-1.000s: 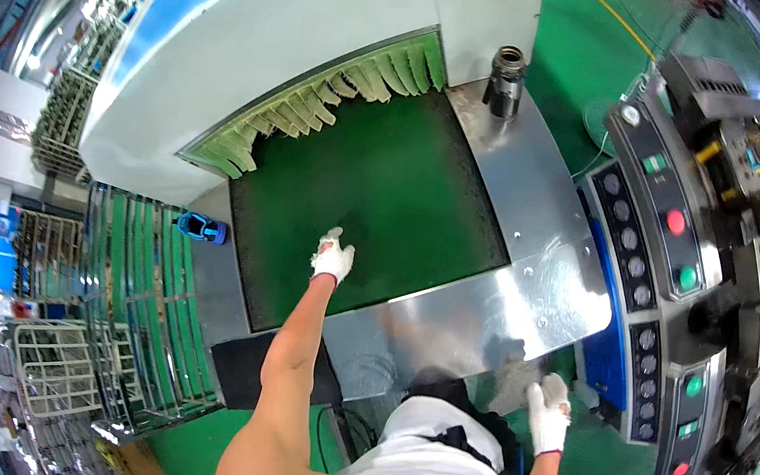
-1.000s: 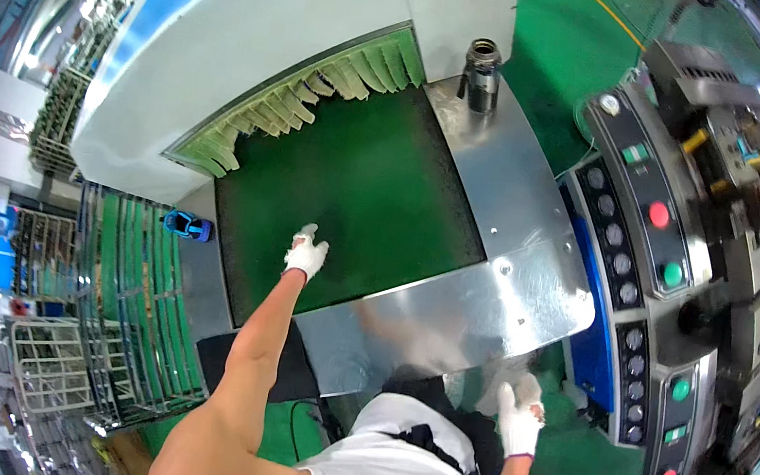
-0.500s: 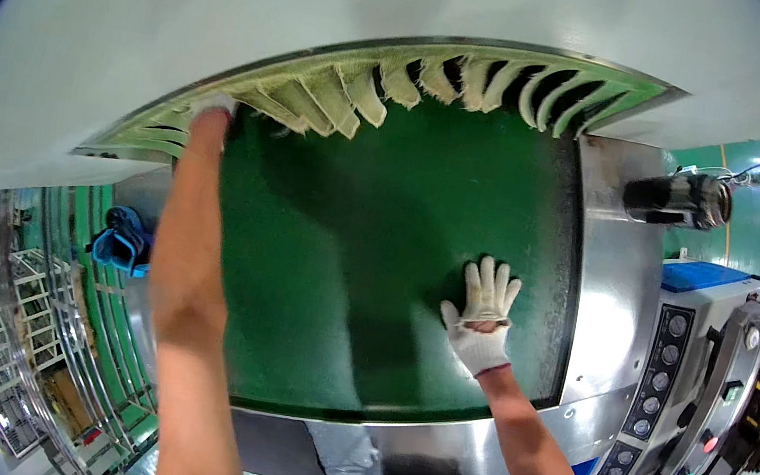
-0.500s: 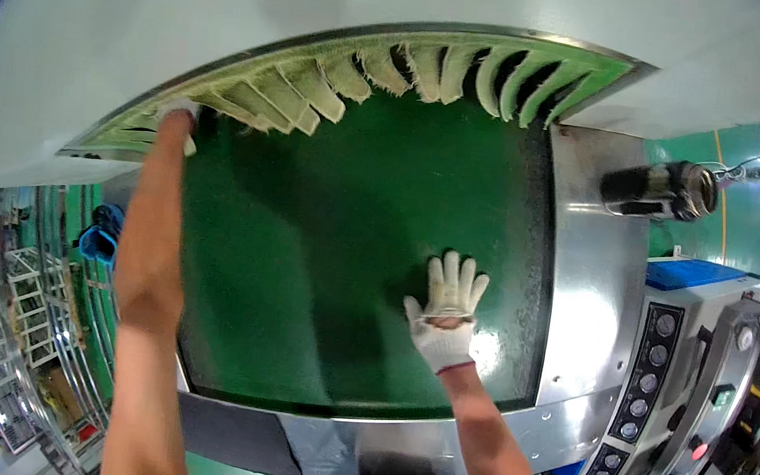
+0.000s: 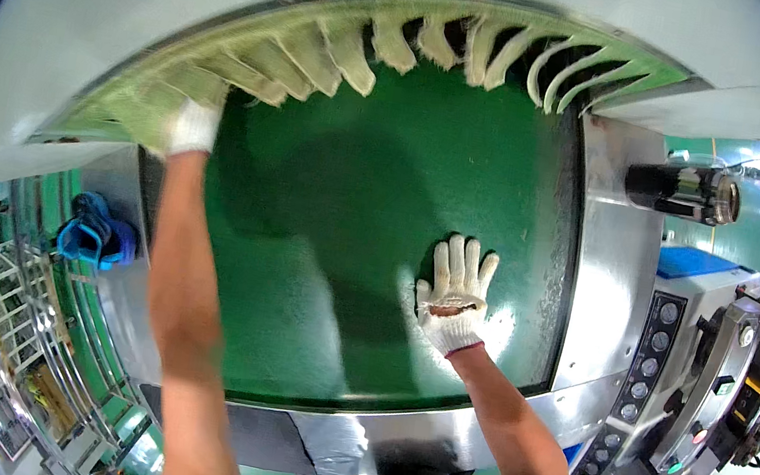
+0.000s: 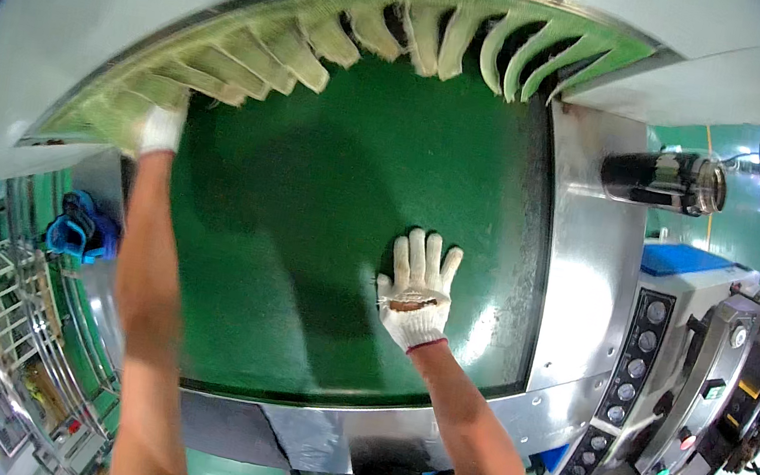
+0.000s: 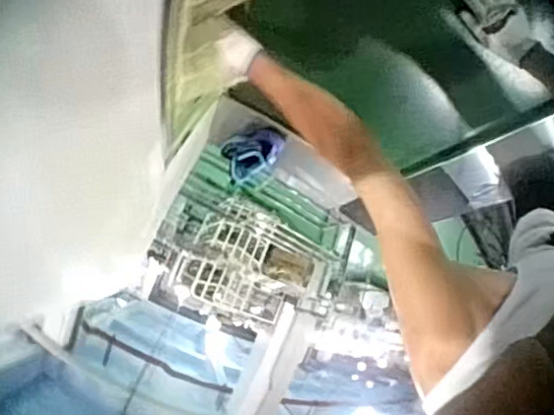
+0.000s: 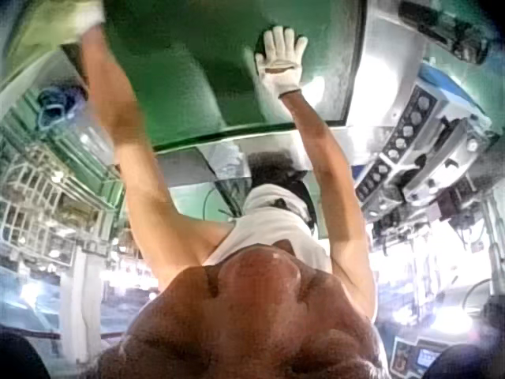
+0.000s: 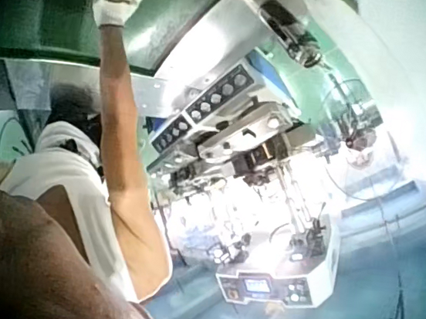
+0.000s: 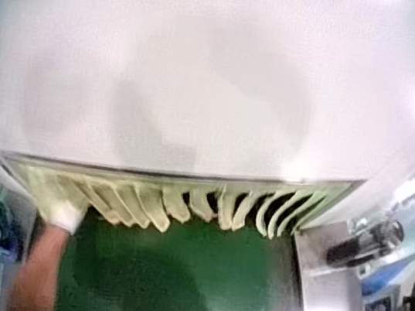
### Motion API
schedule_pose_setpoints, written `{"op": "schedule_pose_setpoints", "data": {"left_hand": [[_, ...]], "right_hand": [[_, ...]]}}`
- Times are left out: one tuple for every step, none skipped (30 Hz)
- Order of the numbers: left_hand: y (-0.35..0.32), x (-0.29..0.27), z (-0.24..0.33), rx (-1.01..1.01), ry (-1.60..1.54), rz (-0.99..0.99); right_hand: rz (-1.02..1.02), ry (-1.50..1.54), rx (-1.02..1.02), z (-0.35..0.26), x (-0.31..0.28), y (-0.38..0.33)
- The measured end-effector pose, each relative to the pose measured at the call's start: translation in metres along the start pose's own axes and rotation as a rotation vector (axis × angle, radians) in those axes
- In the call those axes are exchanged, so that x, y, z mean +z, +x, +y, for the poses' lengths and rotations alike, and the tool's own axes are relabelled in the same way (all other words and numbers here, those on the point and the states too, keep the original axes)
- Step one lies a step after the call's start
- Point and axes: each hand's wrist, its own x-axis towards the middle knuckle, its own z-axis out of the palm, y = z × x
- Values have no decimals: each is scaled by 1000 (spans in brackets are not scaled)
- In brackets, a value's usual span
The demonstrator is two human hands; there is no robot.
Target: The person processes several shoes through industrial machinery, placing each shoe into a press for bonding, retrieving it after the cycle, and then transferring them to a different workstation.
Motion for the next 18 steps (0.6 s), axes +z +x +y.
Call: {"op": "schedule_pose_setpoints", "data": {"left_hand": [[-35,-18,-3,4,-69,84],[-72,-34,15,191,-415,415],[-105,-60,34,212,-463,309],[-146,-83,46,257,-657,441],[-184,-97,38,272,-664,385],[-215,-106,37,400,-634,422],[-250,-120,47,361,-741,321],[-281,-130,45,375,-783,247],[-308,-136,42,388,-822,171],[-331,-139,46,447,-828,94],[-354,-146,59,532,-840,6],[-384,-159,81,577,-883,-80],[-414,-171,107,637,-924,-168],[-446,-190,131,705,-923,-247],[-481,-216,155,792,-924,-336],[-515,-243,180,893,-999,-403],[-548,-265,203,996,-1066,-488],[-568,-279,222,1037,-1117,-524]], "right_hand": [[-87,-32,0,-7,-9,1],[-67,-35,-12,-2,-17,-2],[-52,-42,-12,8,-17,-11],[-39,42,-27,10,-19,-22],[-20,131,-54,7,-23,-32],[2,207,-70,10,-26,-42],[-102,369,52,15,-27,-58],[-227,503,174,5,-48,-70],[-356,638,292,-6,-76,-84],[-351,717,198,-6,-96,-106],[-331,626,118,-3,-112,-131],[-195,574,51,1,-122,-165],[-53,504,-1,5,-128,-192],[-96,451,31,10,-141,-209],[-140,396,90,19,-152,-230],[30,427,56,33,-122,-269],[198,434,24,52,-90,-310],[201,418,131,63,-129,-335]]}}
